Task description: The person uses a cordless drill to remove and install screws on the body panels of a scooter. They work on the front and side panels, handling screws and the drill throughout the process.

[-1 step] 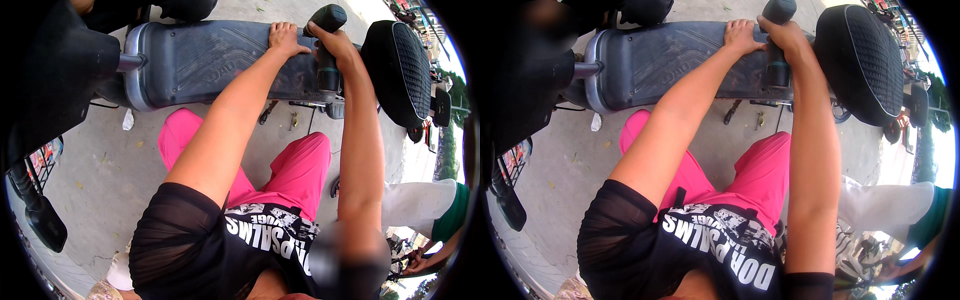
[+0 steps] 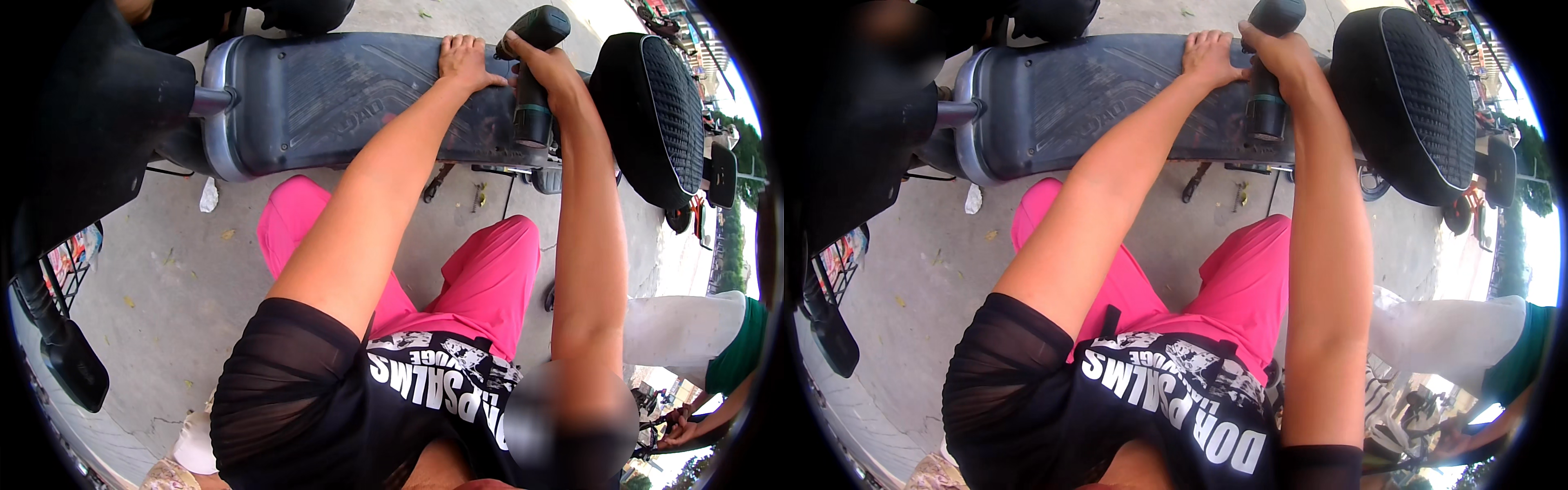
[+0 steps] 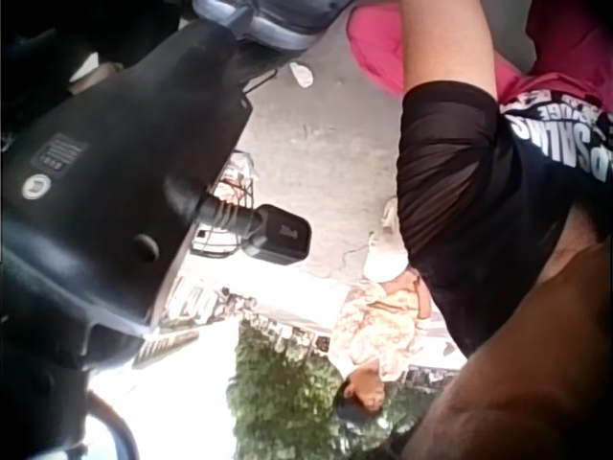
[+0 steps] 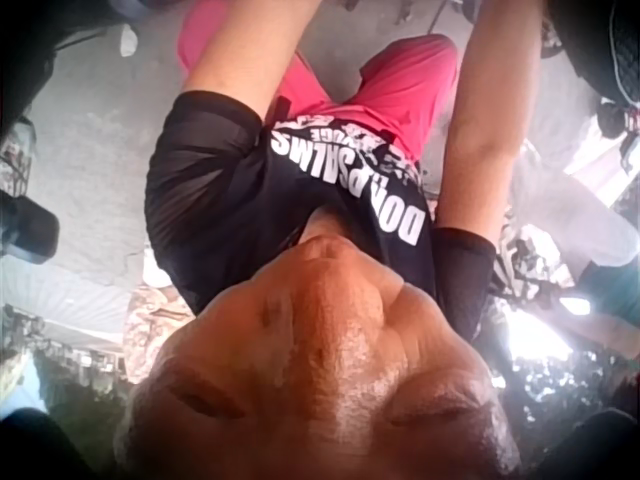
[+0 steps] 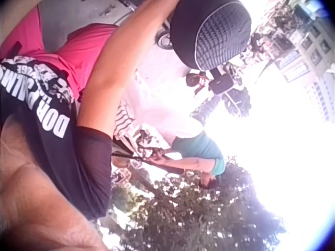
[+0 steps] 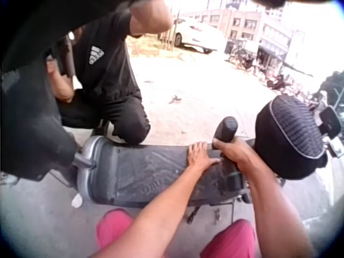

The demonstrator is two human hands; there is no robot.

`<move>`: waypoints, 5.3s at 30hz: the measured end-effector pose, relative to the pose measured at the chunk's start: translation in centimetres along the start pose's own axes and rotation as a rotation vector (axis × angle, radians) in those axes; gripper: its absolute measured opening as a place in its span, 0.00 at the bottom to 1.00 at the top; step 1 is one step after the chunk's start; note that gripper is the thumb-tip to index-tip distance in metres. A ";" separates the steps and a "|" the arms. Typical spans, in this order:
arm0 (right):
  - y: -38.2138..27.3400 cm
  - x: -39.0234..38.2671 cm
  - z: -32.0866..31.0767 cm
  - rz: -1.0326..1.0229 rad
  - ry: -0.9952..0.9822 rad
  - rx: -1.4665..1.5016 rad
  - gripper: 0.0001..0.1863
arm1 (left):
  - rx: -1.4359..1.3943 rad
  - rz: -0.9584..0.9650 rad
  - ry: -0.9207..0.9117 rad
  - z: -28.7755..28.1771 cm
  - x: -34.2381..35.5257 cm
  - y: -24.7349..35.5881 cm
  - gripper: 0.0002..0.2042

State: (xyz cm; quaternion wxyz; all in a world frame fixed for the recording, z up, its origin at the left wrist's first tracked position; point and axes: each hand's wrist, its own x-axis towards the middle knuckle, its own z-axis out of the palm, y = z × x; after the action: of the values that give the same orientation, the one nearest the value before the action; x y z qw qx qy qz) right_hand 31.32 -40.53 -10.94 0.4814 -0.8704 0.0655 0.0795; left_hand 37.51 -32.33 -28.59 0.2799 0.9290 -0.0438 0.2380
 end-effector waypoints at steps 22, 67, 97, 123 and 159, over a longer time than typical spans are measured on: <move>0.4 0.7 -0.6 0.080 -0.017 0.065 0.28 | -0.017 -0.027 -0.116 -0.7 0.0 0.3 0.45; 0.6 0.5 -0.4 0.056 -0.009 0.039 0.26 | -0.013 -0.017 -0.077 -0.5 -0.1 0.3 0.43; 2.6 -9.7 3.3 -0.206 -0.260 0.410 0.19 | 0.070 -0.241 0.172 -14.9 -11.1 -12.1 0.20; -1.5 -5.8 17.2 -0.323 -0.560 0.397 0.18 | -0.293 -0.431 0.439 -16.4 -11.8 -16.1 0.19; -6.9 -2.6 16.5 -0.581 -0.692 -0.222 0.18 | 0.351 -0.245 0.266 -15.3 -15.4 -12.8 0.20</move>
State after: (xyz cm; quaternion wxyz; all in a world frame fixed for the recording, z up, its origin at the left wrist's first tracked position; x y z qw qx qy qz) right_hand 28.82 -22.77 -13.31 0.3814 -0.8211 -0.3544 0.2338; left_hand 20.27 -14.14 -30.98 0.1443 0.9222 0.1484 0.3266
